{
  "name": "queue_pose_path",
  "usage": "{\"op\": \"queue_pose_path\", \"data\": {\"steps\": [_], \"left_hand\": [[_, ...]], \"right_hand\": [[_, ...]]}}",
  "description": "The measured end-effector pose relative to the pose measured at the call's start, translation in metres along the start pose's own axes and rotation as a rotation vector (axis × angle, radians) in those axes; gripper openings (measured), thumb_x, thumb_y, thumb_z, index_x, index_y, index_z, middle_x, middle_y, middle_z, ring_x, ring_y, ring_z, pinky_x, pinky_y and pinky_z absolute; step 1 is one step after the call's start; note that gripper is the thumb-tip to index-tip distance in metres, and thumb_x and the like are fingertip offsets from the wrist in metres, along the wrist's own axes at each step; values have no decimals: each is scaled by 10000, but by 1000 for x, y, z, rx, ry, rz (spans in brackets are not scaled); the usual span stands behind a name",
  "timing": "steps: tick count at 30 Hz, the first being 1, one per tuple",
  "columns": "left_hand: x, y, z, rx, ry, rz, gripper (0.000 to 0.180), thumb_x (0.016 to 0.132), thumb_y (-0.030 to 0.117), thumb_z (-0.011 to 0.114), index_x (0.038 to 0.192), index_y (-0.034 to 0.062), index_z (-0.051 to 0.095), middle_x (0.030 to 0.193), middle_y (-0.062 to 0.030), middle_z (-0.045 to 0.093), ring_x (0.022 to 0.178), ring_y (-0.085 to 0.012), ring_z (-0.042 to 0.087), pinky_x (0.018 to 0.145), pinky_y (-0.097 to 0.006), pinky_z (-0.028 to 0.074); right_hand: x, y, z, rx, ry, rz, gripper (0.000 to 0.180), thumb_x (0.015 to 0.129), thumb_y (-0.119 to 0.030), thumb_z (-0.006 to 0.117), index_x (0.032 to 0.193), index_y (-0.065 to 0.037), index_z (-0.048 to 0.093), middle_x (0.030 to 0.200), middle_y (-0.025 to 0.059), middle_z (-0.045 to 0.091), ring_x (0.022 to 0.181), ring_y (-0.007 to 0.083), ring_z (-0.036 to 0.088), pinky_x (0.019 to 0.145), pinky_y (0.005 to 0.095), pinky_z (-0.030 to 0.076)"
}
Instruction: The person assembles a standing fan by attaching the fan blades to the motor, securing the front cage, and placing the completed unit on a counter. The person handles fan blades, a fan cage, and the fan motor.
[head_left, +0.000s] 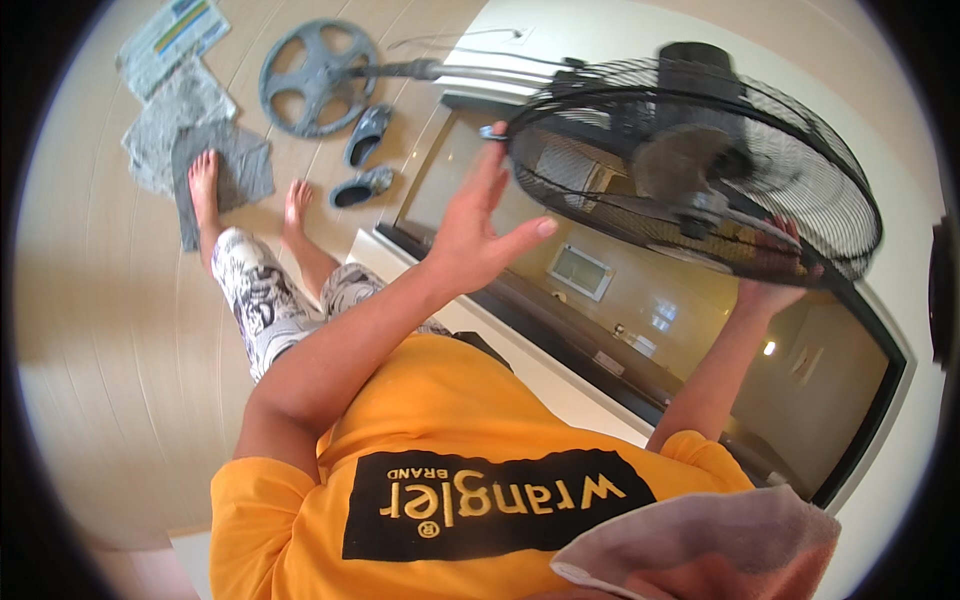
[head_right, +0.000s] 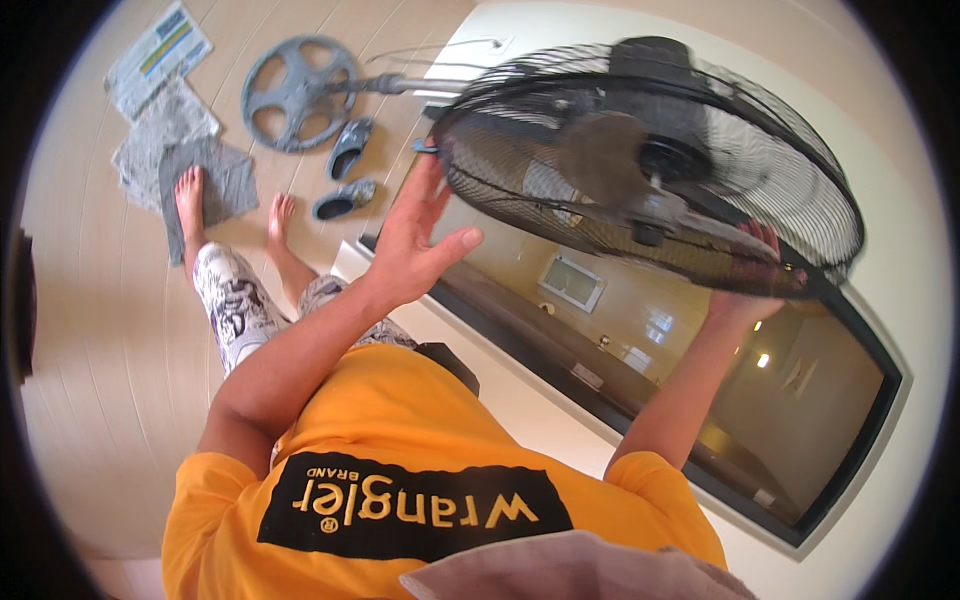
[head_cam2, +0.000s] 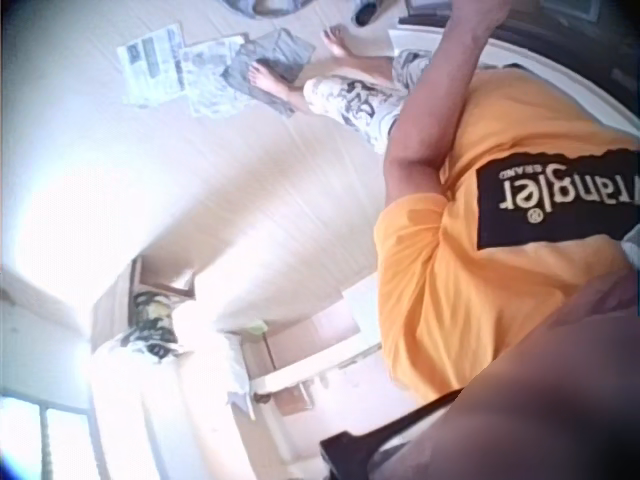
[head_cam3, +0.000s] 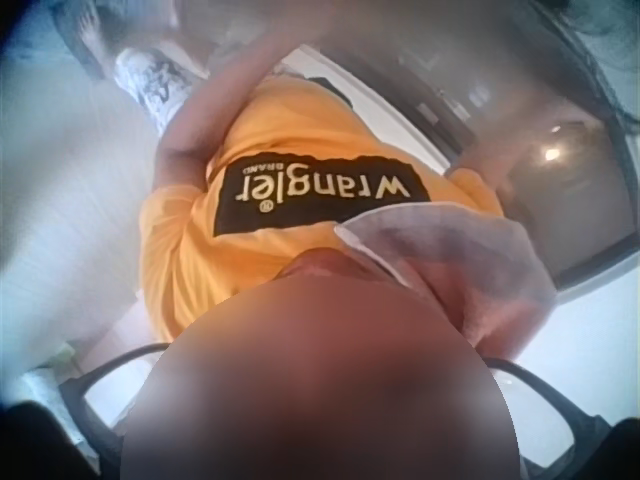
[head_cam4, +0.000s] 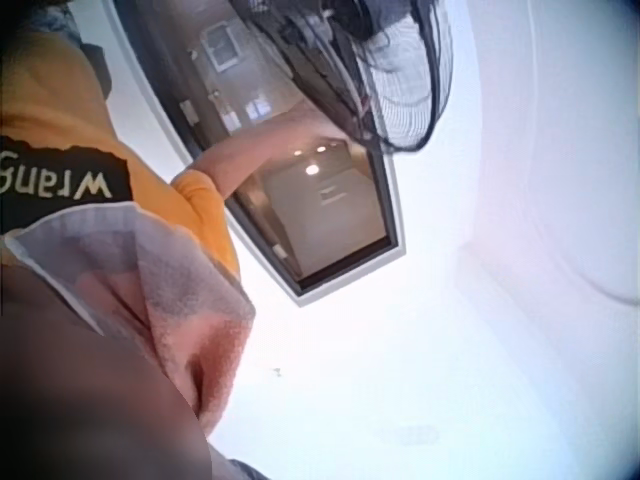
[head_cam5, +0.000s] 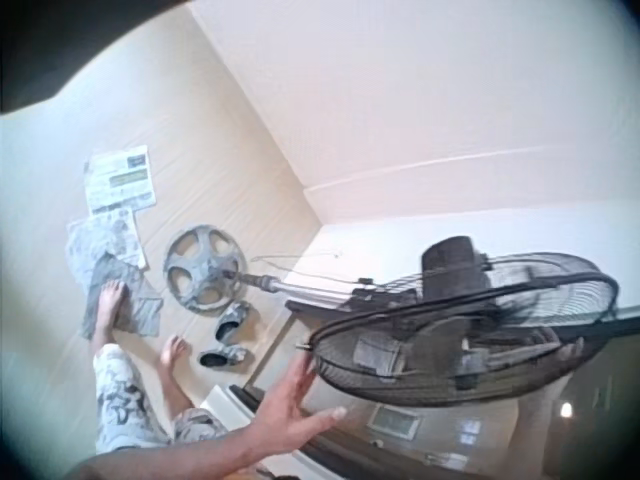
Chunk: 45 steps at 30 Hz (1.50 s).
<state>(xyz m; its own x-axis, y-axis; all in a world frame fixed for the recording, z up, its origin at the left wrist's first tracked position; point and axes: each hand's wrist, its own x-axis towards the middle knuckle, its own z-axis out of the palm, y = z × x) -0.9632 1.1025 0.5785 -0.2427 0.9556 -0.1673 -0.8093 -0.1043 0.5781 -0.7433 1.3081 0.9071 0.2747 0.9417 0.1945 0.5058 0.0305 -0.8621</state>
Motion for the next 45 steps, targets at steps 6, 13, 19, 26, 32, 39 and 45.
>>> {"op": "queue_pose_path", "data": {"steps": [6, 13, 19, 26, 32, 39, 45], "left_hand": [[17, -20, -8, -140, 65, -113, 700, 1081, 291, 577, 1613, -24, 248, 1594, -168, 410, 1418, -261, 458, 1211, -421, 338], [28, 50, -4, -159, 209, -261, 578, 1105, 483, 431, 1462, 29, 417, 1424, -156, 546, 1281, -307, 563, 1122, -462, 436], [46, 46, -37, -78, 193, -347, 423, 1120, 201, 347, 1493, 6, 387, 1381, -215, 554, 1264, -359, 579, 1085, -472, 531], [35, 54, -6, -29, 269, -324, 423, 1094, 59, 285, 1490, -84, 322, 1437, -273, 483, 1302, -407, 546, 1130, -505, 510], [40, 50, -5, 16, 244, -304, 393, 1096, 65, 293, 1454, -88, 350, 1420, -297, 506, 1281, -418, 570, 1131, -520, 512], [35, 51, 8, 74, 320, -245, 359, 1092, 70, 337, 1401, -96, 413, 1400, -292, 518, 1278, -428, 571, 1145, -534, 504], [39, 52, 14, 89, 401, -257, 341, 1079, 55, 362, 1371, -104, 435, 1383, -290, 535, 1272, -425, 583, 1144, -557, 499]], "right_hand": [[13, 20, -22, 150, -111, -105, 661, 1076, -602, 385, 1343, -35, 593, 1190, 94, 694, 1056, 226, 636, 969, 365, 484], [-40, 155, -29, 595, -356, 456, 616, 1070, -579, 429, 1342, -45, 569, 1304, 125, 652, 1206, 306, 628, 1025, 479, 510], [-41, 214, -11, 889, -499, 709, 637, 1031, -630, 448, 1304, -82, 626, 1235, 154, 705, 1080, 378, 690, 950, 562, 542], [-70, 270, 10, 1004, -893, 819, 652, 1026, -600, 515, 1332, -26, 568, 1236, 324, 655, 1112, 487, 675, 994, 564, 546], [-76, 290, 22, 981, -874, 657, 661, 1079, -550, 419, 1400, 20, 519, 1289, 300, 650, 1143, 446, 678, 999, 499, 569], [-95, 290, 36, 1124, -1043, 787, 534, 1124, -387, 365, 1362, 51, 558, 1273, 260, 673, 1106, 430, 697, 943, 467, 611], [-115, 309, 45, 1108, -927, 753, 505, 1123, -309, 342, 1333, 104, 545, 1195, 307, 690, 1097, 415, 709, 944, 441, 618]]}}
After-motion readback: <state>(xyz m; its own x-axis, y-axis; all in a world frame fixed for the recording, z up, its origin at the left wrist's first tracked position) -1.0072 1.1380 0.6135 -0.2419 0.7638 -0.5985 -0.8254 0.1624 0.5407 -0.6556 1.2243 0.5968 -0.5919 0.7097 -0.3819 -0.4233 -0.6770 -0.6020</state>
